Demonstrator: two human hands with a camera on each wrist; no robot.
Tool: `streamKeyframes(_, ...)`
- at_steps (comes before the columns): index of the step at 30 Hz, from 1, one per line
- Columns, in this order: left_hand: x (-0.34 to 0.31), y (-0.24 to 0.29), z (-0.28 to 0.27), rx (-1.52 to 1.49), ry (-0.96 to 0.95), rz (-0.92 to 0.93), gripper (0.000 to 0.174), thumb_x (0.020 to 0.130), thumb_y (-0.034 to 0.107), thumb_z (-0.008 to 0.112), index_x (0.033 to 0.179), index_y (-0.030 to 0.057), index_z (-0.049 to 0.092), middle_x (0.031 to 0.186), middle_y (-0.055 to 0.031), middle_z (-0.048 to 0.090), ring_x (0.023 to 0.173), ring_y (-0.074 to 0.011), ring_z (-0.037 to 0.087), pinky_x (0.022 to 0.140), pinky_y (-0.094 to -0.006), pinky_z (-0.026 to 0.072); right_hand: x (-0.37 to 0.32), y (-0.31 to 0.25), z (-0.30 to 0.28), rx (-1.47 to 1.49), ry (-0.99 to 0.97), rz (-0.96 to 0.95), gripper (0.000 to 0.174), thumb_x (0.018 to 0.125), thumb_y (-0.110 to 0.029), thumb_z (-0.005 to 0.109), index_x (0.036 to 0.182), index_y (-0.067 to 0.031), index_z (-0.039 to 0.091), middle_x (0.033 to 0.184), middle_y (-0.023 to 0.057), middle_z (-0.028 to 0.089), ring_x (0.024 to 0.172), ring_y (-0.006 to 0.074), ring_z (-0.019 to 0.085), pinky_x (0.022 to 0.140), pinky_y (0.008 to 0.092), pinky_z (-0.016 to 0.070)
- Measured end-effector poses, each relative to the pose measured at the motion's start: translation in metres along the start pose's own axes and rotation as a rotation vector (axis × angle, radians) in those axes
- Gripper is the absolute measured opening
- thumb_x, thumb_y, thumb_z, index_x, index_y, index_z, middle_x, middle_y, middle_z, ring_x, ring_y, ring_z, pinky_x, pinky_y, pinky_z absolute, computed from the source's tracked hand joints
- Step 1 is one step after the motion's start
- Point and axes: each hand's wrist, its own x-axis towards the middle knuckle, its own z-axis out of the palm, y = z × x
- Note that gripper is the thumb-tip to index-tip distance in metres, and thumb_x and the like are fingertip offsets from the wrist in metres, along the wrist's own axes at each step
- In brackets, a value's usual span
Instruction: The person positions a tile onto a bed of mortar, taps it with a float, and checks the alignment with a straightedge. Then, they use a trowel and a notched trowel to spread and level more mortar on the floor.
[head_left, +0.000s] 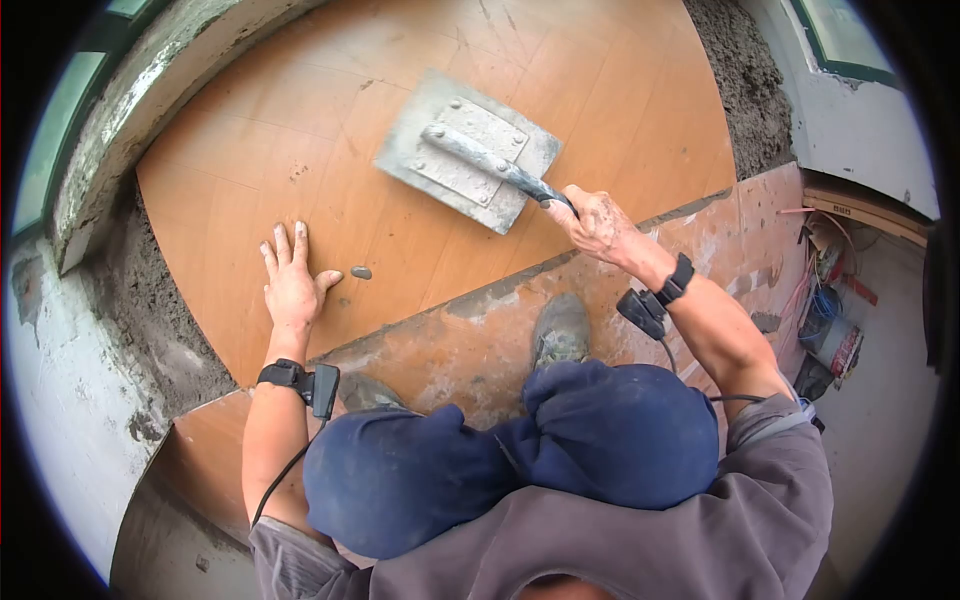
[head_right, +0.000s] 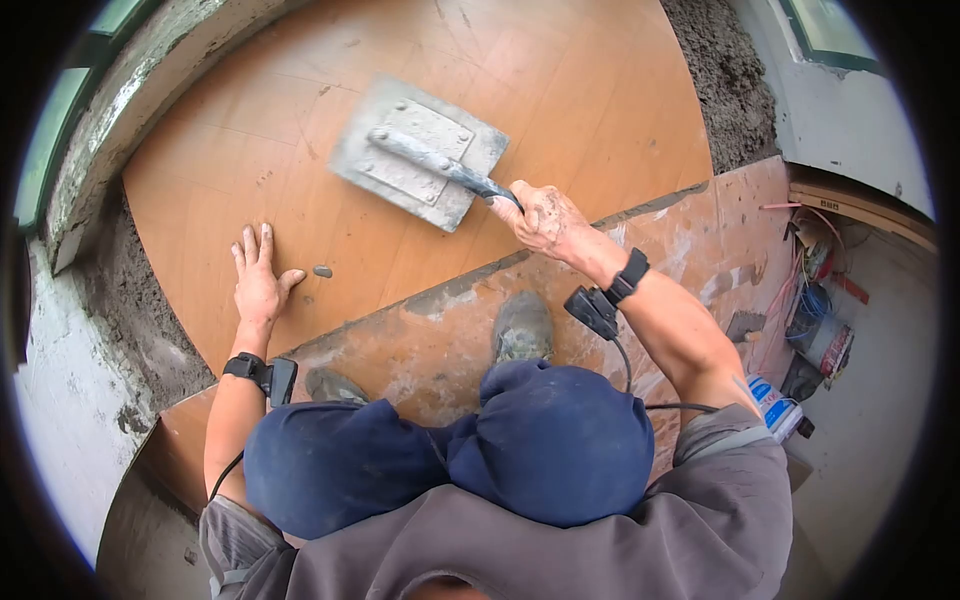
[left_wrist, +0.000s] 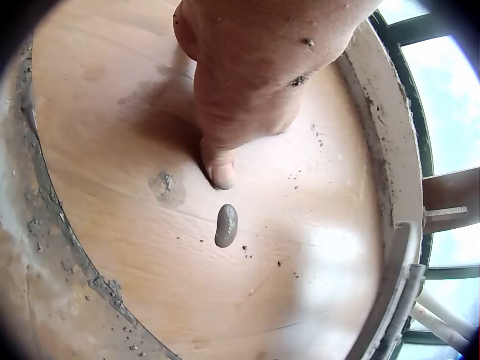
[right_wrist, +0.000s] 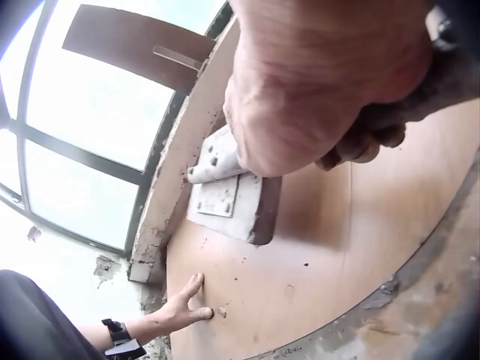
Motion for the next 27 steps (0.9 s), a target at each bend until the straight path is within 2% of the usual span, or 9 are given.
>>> streamKeyframes(7, 0.001, -0.002, 0.005, -0.002, 0.028, 0.024, 0.094, 0.071, 0.035, 0.077, 0.148, 0.0265, 0.024, 0.157, -0.0046, 0.013, 0.142, -0.0353, 0.016, 0.097, -0.0622, 0.0398, -0.015, 0.033, 0.029, 0.0, 0.094, -0.249, 0.037, 0.093, -0.04, 0.051, 0.088, -0.0034, 0.054, 0.073, 0.0243, 0.06, 0.069, 0.0421, 0.061, 0.062, 0.0483, 0.0466)
streamKeyframes(9, 0.001, -0.001, 0.004, 0.005, 0.019, 0.016, 0.093, 0.071, 0.035, 0.077, 0.148, 0.0262, 0.024, 0.157, -0.0047, 0.013, 0.142, -0.0355, 0.016, 0.096, -0.0629, 0.0402, -0.001, 0.041, 0.037, -0.155, 0.004, -0.043, 0.039, 0.093, -0.041, 0.051, 0.086, -0.003, 0.053, 0.075, 0.0243, 0.06, 0.069, 0.0429, 0.06, 0.061, 0.0488, 0.047)
streamKeyframes(11, 0.001, 0.0, 0.002, 0.01, 0.021, 0.016, 0.094, 0.071, 0.034, 0.077, 0.148, 0.0258, 0.024, 0.156, -0.0052, 0.014, 0.142, -0.0359, 0.016, 0.096, -0.0616, 0.0407, -0.004, 0.023, 0.018, -0.146, 0.043, -0.076, 0.04, 0.092, -0.041, 0.052, 0.086, -0.0017, 0.054, 0.074, 0.0238, 0.06, 0.066, 0.0418, 0.06, 0.059, 0.0465, 0.0467)
streamKeyframes(13, 0.001, -0.001, 0.004, 0.02, 0.012, 0.032, 0.094, 0.071, 0.033, 0.077, 0.148, 0.0254, 0.024, 0.156, -0.0057, 0.014, 0.141, -0.0363, 0.017, 0.097, -0.0603, 0.0413, -0.015, 0.006, -0.003, 0.105, -0.034, 0.034, 0.041, 0.093, -0.041, 0.054, 0.088, -0.0003, 0.054, 0.071, 0.0226, 0.059, 0.062, 0.0389, 0.059, 0.057, 0.044, 0.0457)
streamKeyframes(17, 0.001, -0.005, 0.008, 0.017, 0.057, 0.089, 0.093, 0.071, 0.029, 0.078, 0.148, 0.0223, 0.025, 0.156, -0.0089, 0.016, 0.14, -0.0388, 0.019, 0.1, -0.0519, 0.0416, -0.043, 0.014, -0.004, 0.313, 0.39, -0.165, 0.046, 0.093, -0.046, 0.052, 0.087, -0.0002, 0.052, 0.063, 0.021, 0.053, 0.057, 0.036, 0.057, 0.052, 0.0411, 0.0444)
streamKeyframes(19, 0.002, -0.003, 0.007, -0.004, 0.051, 0.088, 0.095, 0.071, 0.023, 0.078, 0.148, 0.0192, 0.023, 0.154, -0.0151, 0.017, 0.138, -0.0447, 0.018, 0.107, -0.0484, 0.0344, -0.038, 0.052, 0.033, 0.313, 0.484, -0.068, 0.044, 0.092, -0.045, 0.052, 0.087, -0.0014, 0.05, 0.063, 0.0216, 0.054, 0.06, 0.0414, 0.057, 0.053, 0.0425, 0.0451)
streamKeyframes(21, 0.001, -0.001, 0.004, -0.01, 0.038, 0.068, 0.095, 0.07, 0.019, 0.077, 0.148, 0.0186, 0.023, 0.154, -0.0156, 0.017, 0.139, -0.0447, 0.017, 0.109, -0.0483, 0.0318, -0.022, 0.088, 0.056, 0.11, 0.324, 0.248, 0.041, 0.092, -0.041, 0.05, 0.09, -0.0004, 0.052, 0.072, 0.028, 0.059, 0.072, 0.0438, 0.061, 0.062, 0.0473, 0.0467)
streamKeyframes(25, 0.002, -0.014, 0.015, -0.004, 0.074, 0.129, 0.096, 0.07, 0.019, 0.078, 0.149, 0.0203, 0.023, 0.156, -0.0106, 0.015, 0.14, -0.0406, 0.017, 0.108, -0.0473, 0.0335, -0.018, 0.062, -0.003, 0.341, 0.226, 0.259, 0.045, 0.093, -0.046, 0.049, 0.09, -0.0005, 0.053, 0.071, 0.0263, 0.059, 0.074, 0.0418, 0.062, 0.063, 0.046, 0.0465)
streamKeyframes(27, 0.007, -0.018, 0.023, -0.026, 0.112, 0.141, 0.096, 0.07, 0.017, 0.078, 0.149, 0.0193, 0.023, 0.156, -0.0112, 0.015, 0.14, -0.0408, 0.017, 0.109, -0.0471, 0.0329, -0.034, 0.051, -0.016, 0.391, 0.354, 0.244, 0.048, 0.093, -0.048, 0.049, 0.088, -0.0005, 0.052, 0.07, 0.0254, 0.058, 0.073, 0.0419, 0.061, 0.062, 0.0461, 0.0462)
